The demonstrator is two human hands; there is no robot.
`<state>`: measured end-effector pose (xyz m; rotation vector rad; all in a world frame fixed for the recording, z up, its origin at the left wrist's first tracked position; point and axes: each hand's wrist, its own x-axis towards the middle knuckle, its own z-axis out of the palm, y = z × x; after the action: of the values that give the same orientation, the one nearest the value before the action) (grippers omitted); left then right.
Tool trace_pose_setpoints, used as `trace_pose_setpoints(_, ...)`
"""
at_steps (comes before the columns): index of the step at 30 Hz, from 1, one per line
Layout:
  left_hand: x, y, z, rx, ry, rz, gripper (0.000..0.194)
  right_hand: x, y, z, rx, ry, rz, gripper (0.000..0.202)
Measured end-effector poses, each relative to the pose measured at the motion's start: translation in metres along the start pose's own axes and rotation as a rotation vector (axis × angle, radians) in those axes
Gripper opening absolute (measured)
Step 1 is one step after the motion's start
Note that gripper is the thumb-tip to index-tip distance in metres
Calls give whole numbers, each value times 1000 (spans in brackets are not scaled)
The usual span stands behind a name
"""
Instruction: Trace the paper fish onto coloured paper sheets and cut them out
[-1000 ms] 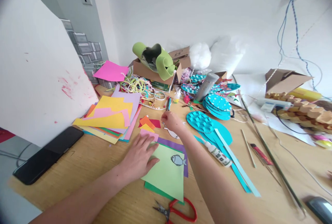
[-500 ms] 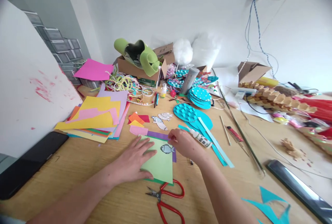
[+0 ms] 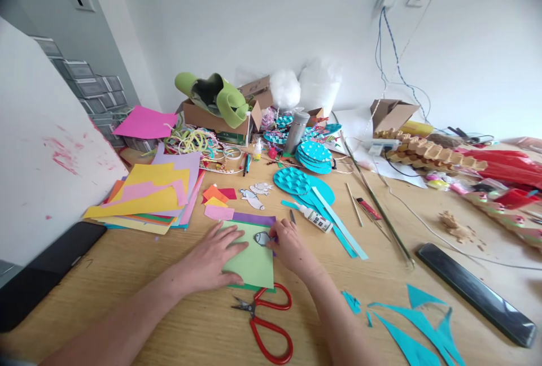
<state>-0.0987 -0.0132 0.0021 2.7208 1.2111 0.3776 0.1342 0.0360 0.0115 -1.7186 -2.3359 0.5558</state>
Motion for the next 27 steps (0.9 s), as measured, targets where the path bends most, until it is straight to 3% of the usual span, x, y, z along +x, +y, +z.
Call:
trace_pose_setpoints(7,2,7,-1,9,18,-31,53,-5,-5,1,58,102,-12,11)
trace_pose_setpoints(11,4,15,2,53,28,-71,42,-4,-3,3,230,138,-40,10)
trace_pose_setpoints(15,7,20,3,99,11,-98,37,2,8,5,544,362,-19,4)
trace_pose_setpoints(17,11,23,0,122,-7,-98,35,5,15,4,712,492,22,14)
trace_pose_setpoints(19,17,26,-5,138,-25,-97,30,7,20,2,863,539,53,25)
trace_pose_setpoints(22,27,33,-8,145,-43,-135,23,9,21,2,1003,472,59,37)
trace_pose_setpoints(27,37,46,0,214,17,-255,12,6,7,7,1069,308,58,39)
